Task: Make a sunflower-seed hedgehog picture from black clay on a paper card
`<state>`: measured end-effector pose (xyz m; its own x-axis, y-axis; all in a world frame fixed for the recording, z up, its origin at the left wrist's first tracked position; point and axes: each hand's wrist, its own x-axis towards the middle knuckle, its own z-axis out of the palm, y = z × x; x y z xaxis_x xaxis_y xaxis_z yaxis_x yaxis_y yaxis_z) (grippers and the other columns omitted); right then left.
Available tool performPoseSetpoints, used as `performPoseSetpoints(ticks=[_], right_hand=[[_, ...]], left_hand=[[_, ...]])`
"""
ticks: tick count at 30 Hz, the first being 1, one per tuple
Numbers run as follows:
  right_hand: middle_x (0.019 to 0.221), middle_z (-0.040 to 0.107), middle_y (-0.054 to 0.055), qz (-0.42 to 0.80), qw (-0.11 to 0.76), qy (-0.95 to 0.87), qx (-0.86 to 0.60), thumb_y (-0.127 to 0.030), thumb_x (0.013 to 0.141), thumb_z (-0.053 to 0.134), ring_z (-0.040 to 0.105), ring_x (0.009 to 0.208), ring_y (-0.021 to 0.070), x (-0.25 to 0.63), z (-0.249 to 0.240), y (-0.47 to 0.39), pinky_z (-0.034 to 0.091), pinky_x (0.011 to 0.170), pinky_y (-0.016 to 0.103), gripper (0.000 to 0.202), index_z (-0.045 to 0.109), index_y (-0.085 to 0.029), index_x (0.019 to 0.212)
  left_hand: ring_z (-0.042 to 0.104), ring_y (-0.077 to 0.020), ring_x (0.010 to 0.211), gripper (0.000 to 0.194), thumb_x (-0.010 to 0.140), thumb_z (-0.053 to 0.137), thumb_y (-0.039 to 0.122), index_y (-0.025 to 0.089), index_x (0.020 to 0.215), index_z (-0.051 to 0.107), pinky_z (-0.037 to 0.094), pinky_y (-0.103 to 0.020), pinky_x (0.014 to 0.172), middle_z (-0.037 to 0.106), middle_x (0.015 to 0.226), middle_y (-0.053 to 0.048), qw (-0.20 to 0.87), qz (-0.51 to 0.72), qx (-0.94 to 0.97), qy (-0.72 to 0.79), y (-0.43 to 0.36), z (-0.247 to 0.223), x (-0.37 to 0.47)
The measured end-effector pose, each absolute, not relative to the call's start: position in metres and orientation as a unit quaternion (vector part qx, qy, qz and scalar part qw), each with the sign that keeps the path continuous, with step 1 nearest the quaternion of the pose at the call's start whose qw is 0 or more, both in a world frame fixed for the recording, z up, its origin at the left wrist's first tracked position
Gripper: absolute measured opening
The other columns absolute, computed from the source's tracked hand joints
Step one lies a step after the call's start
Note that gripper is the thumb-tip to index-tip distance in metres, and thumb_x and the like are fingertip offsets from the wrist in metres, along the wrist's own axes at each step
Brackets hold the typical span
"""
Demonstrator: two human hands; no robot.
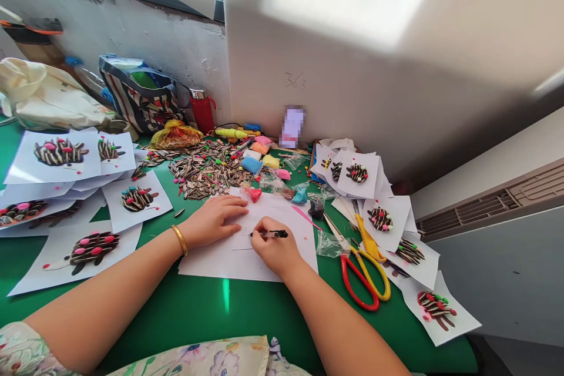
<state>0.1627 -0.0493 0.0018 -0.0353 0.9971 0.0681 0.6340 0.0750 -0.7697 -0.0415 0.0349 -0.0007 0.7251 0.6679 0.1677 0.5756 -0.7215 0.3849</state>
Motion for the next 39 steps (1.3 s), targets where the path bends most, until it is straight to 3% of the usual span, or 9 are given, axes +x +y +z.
performPoseSetpoints(ticks=[7, 34, 39], right_hand=[[0.076, 0.066, 0.000, 0.295, 0.353, -0.655, -0.599, -0.024, 0.083, 0.051, 0.059, 0.074, 0.0170, 0.1666, 0.0022, -0.0461, 0.043, 0.067, 0.028, 0.011, 0.061, -0.022, 0.078], [0.077, 0.067, -0.002, 0.319, 0.313, -0.688, -0.572, -0.022, 0.083, 0.054, 0.060, 0.073, 0.0154, 0.1578, 0.0019, -0.0493, 0.045, 0.067, 0.026, 0.011, 0.065, -0.023, 0.079], [0.077, 0.067, 0.000, 0.306, 0.353, -0.661, -0.587, -0.024, 0.083, 0.053, 0.059, 0.073, 0.0164, 0.1627, -0.0004, -0.0463, 0.044, 0.067, 0.027, 0.012, 0.063, -0.022, 0.079]], left_hand=[[0.050, -0.0263, 0.127, 0.038, 0.082, 0.066, 0.034, 0.029, 0.120, 0.066, 0.036, -0.043, 0.107, 0.059, 0.136, -0.003, 0.157, 0.150, 0.916, 0.336, 0.0349, -0.0007, -0.0420], [0.051, -0.0262, 0.126, 0.037, 0.082, 0.066, 0.033, 0.030, 0.119, 0.066, 0.037, -0.043, 0.106, 0.059, 0.136, -0.002, 0.154, 0.150, 0.917, 0.337, 0.0347, 0.0006, -0.0410], [0.050, -0.0263, 0.127, 0.037, 0.082, 0.066, 0.033, 0.029, 0.119, 0.066, 0.036, -0.043, 0.107, 0.059, 0.136, -0.002, 0.151, 0.147, 0.918, 0.337, 0.0348, -0.0001, -0.0408]])
